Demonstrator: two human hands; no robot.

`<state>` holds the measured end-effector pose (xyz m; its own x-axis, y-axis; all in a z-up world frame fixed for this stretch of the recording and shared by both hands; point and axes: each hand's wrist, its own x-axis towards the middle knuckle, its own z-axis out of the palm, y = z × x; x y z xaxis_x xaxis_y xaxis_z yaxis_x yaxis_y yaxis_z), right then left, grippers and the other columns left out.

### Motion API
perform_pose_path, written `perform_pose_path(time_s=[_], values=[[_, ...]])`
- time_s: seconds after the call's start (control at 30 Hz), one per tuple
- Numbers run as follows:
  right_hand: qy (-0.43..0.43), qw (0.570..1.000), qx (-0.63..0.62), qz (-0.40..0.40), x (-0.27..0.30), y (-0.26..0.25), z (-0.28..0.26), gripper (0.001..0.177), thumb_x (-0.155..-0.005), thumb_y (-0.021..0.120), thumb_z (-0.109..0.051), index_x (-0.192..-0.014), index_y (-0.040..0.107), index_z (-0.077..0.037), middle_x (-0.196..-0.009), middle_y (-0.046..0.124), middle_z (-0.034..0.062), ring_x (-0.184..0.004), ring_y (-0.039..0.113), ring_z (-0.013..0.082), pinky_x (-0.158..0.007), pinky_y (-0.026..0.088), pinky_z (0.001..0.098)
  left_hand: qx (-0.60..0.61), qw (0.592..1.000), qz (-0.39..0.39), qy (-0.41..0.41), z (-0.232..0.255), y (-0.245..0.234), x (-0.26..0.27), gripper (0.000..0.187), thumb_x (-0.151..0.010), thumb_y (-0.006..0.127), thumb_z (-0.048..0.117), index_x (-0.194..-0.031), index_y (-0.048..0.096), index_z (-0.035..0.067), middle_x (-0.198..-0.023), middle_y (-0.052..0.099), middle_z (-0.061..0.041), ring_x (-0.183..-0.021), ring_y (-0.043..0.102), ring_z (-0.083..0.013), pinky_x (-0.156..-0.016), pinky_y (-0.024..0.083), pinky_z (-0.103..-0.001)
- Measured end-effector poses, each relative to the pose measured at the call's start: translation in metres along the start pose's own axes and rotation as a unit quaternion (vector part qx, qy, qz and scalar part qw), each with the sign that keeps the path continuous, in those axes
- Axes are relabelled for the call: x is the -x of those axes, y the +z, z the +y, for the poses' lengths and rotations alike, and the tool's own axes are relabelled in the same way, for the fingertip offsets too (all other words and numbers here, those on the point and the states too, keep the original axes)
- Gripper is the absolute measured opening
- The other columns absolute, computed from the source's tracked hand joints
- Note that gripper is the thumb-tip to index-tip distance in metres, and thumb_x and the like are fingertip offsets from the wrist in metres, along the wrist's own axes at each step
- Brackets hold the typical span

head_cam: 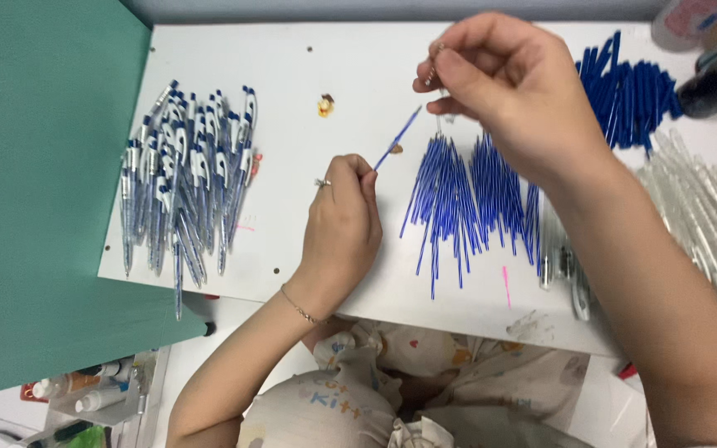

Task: The person assembles pens by hand, inserting blue ink refills into white and blue pen bodies, adding springs, and clicking the caps into place.

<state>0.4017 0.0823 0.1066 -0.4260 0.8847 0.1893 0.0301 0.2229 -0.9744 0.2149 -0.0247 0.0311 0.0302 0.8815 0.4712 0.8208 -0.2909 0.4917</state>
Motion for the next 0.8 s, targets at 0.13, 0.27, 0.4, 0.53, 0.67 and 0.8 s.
perform_pose_path(time_s=[0.13,0.27,0.4,0.53,0.67,0.8], values=[[0.031,0.992,-0.121,0.025,0.009,0.01,-0.004,0.009,-0.105,0.063,-0.016,-0.113,0.062,-0.011,-0.104,0.073,0.0061,-0.102,0.077,0.017,-0.088,0.07,0.0276,0.036,0.998,0.001,-0.045,-0.001,0.003,0.004,0.008,-0.107,0.041,0.008,-0.108,0.045,0.002,-0.09,0.054,-0.011,-0.064,0.054,-0.0319,-0.056,0.043,-0.043],[0.029,0.988,-0.149,0.029,0.013,0.016,-0.004,0.012,-0.103,0.066,-0.016,-0.113,0.063,-0.011,-0.106,0.073,0.006,-0.1,0.079,0.0191,-0.089,0.07,0.0279,0.051,0.996,-0.012,-0.073,-0.001,0.004,0.004,0.007,-0.107,0.042,0.01,-0.109,0.044,0.003,-0.095,0.058,-0.012,-0.067,0.058,-0.037,-0.06,0.044,-0.048],[0.016,0.99,-0.136,0.019,0.014,0.017,-0.007,0.013,-0.102,0.067,-0.014,-0.113,0.062,-0.009,-0.105,0.074,0.0109,-0.101,0.076,0.0173,-0.091,0.069,0.0271,0.066,0.995,-0.016,-0.075,0.003,0.002,0.005,0.008,-0.107,0.04,0.01,-0.107,0.044,0.003,-0.094,0.056,-0.011,-0.067,0.055,-0.0344,-0.06,0.044,-0.045],[0.009,0.991,-0.135,0.004,0.014,0.017,-0.008,0.014,-0.102,0.067,-0.013,-0.113,0.063,-0.006,-0.105,0.074,0.0133,-0.101,0.076,0.0184,-0.092,0.069,0.0267,0.069,0.994,-0.019,-0.076,0.006,0.0,0.004,0.009,-0.107,0.039,0.011,-0.107,0.044,0.004,-0.093,0.056,-0.01,-0.068,0.056,-0.0331,-0.062,0.044,-0.045],[-0.004,0.993,-0.117,-0.02,0.014,0.016,-0.009,0.013,-0.103,0.066,-0.014,-0.112,0.062,-0.006,-0.105,0.074,0.0137,-0.101,0.074,0.0166,-0.094,0.066,0.0255,0.053,0.996,-0.016,-0.067,0.007,-0.002,0.004,0.01,-0.107,0.04,0.012,-0.107,0.045,0.004,-0.093,0.057,-0.01,-0.067,0.056,-0.0354,-0.061,0.044,-0.047],[-0.014,0.996,-0.07,-0.045,0.014,0.015,-0.015,0.01,-0.102,0.065,-0.008,-0.11,0.064,-0.002,-0.105,0.075,0.014,-0.095,0.074,0.0182,-0.091,0.064,0.0265,0.059,0.996,-0.019,-0.056,0.008,-0.006,0.004,0.008,-0.107,0.041,0.011,-0.107,0.045,0.003,-0.091,0.055,-0.009,-0.065,0.055,-0.0332,-0.058,0.043,-0.045]])
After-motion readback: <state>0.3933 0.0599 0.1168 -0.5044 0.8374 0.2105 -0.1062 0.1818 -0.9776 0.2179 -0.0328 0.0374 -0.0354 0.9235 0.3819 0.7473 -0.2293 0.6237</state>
